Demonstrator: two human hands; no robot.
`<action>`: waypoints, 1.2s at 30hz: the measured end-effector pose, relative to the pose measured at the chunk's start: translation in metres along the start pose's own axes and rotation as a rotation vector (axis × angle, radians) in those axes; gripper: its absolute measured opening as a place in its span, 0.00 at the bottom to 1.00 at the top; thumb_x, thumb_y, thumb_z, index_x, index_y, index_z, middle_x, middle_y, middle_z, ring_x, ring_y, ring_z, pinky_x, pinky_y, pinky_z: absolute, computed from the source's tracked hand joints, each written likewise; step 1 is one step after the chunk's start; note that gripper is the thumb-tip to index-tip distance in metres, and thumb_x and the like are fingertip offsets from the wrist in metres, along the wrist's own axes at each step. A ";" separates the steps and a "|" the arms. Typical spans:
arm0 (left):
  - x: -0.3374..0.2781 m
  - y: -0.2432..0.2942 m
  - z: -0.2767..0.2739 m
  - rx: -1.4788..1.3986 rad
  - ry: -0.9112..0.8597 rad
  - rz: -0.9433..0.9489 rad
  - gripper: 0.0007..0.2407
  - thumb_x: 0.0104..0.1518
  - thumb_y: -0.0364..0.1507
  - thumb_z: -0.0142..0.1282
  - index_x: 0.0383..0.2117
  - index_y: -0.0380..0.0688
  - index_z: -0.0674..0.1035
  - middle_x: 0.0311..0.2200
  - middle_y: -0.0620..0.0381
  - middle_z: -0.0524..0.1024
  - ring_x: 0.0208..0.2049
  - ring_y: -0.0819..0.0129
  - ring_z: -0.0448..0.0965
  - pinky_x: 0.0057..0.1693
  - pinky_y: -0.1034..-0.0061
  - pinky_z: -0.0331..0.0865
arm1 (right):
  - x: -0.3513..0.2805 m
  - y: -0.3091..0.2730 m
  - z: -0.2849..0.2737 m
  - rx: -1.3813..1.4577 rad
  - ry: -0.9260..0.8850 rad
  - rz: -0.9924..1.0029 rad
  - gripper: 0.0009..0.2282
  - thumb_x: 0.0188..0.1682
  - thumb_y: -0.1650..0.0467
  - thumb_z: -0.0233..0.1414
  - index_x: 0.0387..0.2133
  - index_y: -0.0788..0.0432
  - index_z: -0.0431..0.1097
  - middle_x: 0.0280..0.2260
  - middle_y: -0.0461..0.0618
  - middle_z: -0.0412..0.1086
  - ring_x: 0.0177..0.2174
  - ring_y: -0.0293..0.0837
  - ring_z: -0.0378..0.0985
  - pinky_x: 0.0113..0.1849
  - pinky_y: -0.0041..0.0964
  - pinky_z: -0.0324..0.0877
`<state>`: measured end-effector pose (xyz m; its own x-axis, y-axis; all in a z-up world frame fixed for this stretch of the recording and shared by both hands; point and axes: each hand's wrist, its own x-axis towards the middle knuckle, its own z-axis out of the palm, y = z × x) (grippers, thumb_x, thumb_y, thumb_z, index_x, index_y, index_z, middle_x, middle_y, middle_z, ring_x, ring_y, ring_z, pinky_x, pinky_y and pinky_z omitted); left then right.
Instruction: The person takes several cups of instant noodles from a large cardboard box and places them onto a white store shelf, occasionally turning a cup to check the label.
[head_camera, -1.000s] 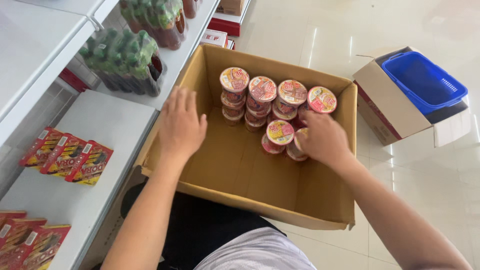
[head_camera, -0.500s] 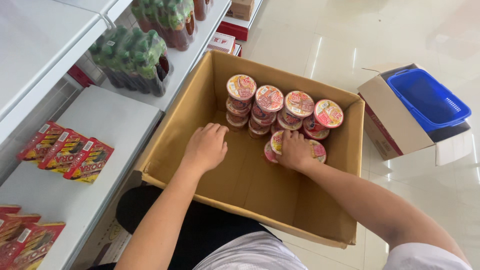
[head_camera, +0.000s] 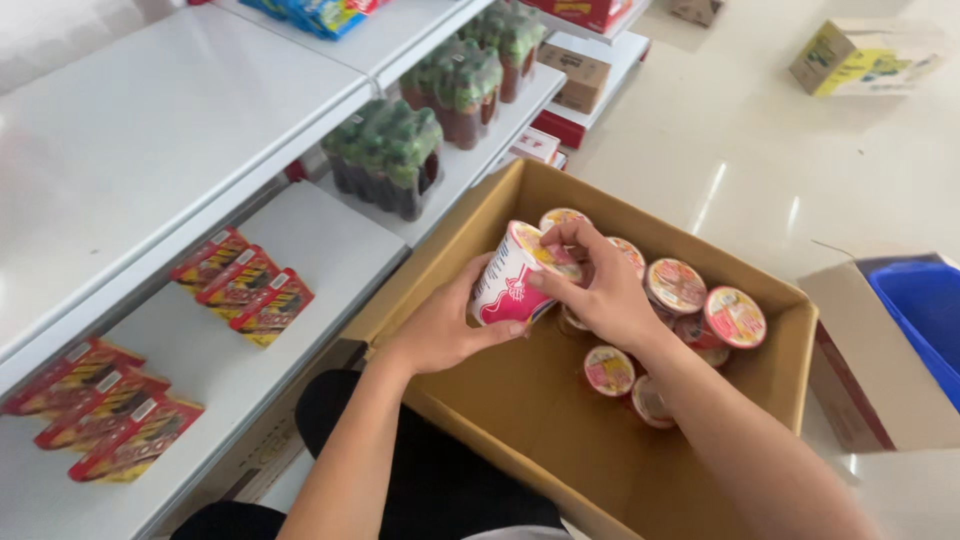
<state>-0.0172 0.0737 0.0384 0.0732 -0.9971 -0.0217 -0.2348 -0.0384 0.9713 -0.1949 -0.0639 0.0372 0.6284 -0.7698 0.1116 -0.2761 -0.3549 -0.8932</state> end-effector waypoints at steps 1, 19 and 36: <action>-0.001 -0.005 -0.003 -0.101 0.048 0.030 0.38 0.47 0.34 0.70 0.64 0.32 0.62 0.58 0.32 0.69 0.63 0.43 0.68 0.67 0.56 0.65 | 0.004 -0.019 0.008 0.064 -0.021 0.021 0.23 0.38 0.65 0.67 0.47 0.54 0.72 0.42 0.53 0.72 0.44 0.43 0.75 0.46 0.34 0.74; -0.050 -0.034 -0.093 -0.577 0.563 0.386 0.33 0.54 0.38 0.61 0.63 0.38 0.59 0.55 0.38 0.67 0.56 0.49 0.71 0.60 0.58 0.70 | 0.069 -0.090 0.158 0.884 -0.233 -0.294 0.32 0.41 0.68 0.65 0.58 0.60 0.56 0.44 0.60 0.70 0.42 0.47 0.73 0.43 0.40 0.71; -0.079 -0.032 -0.114 -0.717 0.649 0.465 0.26 0.64 0.48 0.44 0.59 0.40 0.68 0.48 0.43 0.76 0.45 0.57 0.79 0.46 0.64 0.79 | 0.054 -0.134 0.200 0.998 -0.347 -0.474 0.38 0.47 0.68 0.61 0.70 0.50 0.46 0.53 0.66 0.63 0.50 0.53 0.68 0.51 0.48 0.70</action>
<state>0.0947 0.1614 0.0358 0.6742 -0.6698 0.3113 0.2360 0.5947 0.7685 0.0219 0.0481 0.0753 0.7242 -0.4296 0.5395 0.6400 0.1271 -0.7578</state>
